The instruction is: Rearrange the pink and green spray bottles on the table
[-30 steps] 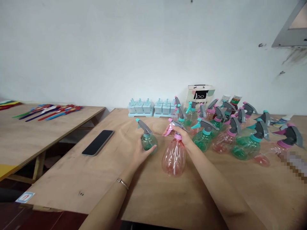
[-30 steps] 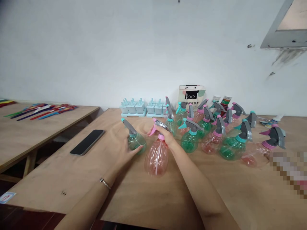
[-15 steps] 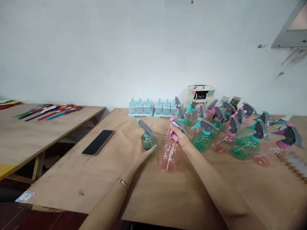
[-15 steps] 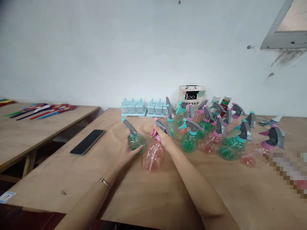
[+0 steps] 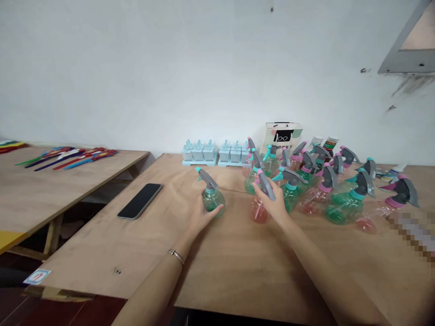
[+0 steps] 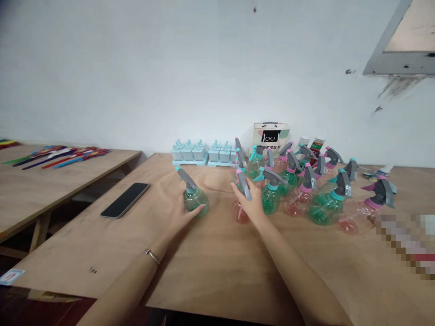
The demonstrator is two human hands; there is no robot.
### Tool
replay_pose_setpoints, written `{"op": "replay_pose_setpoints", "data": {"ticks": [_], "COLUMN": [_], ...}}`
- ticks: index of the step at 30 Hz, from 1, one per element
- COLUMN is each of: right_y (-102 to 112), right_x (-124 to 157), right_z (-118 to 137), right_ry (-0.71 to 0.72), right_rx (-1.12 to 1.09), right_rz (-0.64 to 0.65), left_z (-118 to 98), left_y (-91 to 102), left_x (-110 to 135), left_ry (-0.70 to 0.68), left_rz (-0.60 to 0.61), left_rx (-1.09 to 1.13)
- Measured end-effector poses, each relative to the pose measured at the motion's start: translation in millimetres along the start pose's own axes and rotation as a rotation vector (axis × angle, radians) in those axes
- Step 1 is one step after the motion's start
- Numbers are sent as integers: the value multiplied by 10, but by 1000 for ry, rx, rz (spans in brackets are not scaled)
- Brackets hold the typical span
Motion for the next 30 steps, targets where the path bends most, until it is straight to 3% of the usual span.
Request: {"op": "replay_pose_setpoints", "data": {"ticks": [4, 7, 10, 15, 21, 24, 26, 30], "right_y": [57, -8, -61, -101, -95, -27, -31, -219], "right_x": [116, 267, 397, 487, 514, 610, 721, 1013], "right_z": [-315, -568, -696, -723, -706, -632, -539, -320], "right_ry": [47, 80, 221, 444, 470, 505, 584, 751], "right_rx": [40, 62, 144, 364, 430, 386, 332, 227], "right_rz": [-144, -164, -161, -188, -193, -197, -73, 489], "left_z": [49, 73, 92, 60, 18, -1, -65, -338], "left_y": [-13, -20, -29, -32, -38, -10, 42, 84], "left_x": [-13, -16, -14, -1, 43, 42, 16, -107], "left_ry": [-14, -30, -30, -29, 0, 7, -10, -61], "left_rz": [-10, -12, -5, 43, 150, 64, -71, -216], "left_rx": [-2, -4, -12, -11, 11, 86, 115, 31]}}
Point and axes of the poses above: each hand's wrist, its own x-axis away from the middle knuckle, its own y-axis out of the back of the hand, z = x × y, the point moved 4 cm from there along -x, towards the middle knuckle, and after that the axes turned 1 degree about z, right-handed, at the moved point
